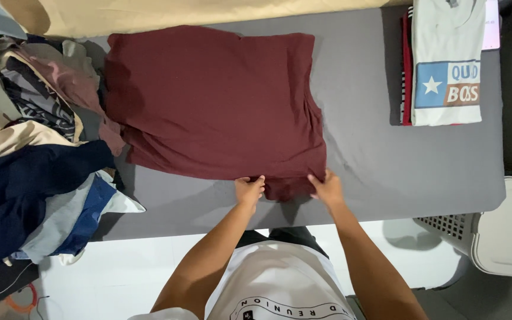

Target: Folding various shirts on a bed surface and stacking them.

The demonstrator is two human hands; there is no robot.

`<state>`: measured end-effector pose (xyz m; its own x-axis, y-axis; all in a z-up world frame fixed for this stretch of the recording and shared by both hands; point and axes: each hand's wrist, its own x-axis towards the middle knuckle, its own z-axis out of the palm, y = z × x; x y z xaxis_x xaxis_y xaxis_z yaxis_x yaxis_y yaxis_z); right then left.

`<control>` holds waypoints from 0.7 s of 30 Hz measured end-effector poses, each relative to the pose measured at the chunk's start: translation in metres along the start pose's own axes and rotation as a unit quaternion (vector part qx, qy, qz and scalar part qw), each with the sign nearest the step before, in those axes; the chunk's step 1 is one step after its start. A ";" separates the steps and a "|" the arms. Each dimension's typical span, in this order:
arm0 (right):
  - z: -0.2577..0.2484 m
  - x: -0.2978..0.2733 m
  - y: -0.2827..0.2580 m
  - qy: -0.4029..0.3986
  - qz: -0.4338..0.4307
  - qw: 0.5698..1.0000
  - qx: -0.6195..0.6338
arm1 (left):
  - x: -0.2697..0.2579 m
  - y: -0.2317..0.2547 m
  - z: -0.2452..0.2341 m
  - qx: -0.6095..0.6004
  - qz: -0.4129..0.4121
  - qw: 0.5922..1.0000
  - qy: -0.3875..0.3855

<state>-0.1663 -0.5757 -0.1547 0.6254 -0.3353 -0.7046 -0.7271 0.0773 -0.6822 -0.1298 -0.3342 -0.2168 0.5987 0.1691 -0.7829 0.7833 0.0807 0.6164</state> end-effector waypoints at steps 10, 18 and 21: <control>-0.029 0.035 0.026 0.164 -0.176 0.896 -0.374 | 0.067 0.005 -0.068 -0.076 0.153 0.953 0.251; 0.009 0.010 0.007 0.082 0.021 0.958 -0.275 | 0.149 0.075 -0.214 -0.413 -0.014 0.873 0.258; 0.008 0.032 0.030 0.117 -0.067 0.991 0.006 | 0.179 0.065 -0.262 -0.478 -0.003 0.868 0.132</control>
<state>-0.1656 -0.5766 -0.1990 0.6324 -0.5515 -0.5440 -0.6377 0.0279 -0.7698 -0.0156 -0.0411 -0.2948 0.4366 0.3742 -0.8181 0.2135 0.8403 0.4982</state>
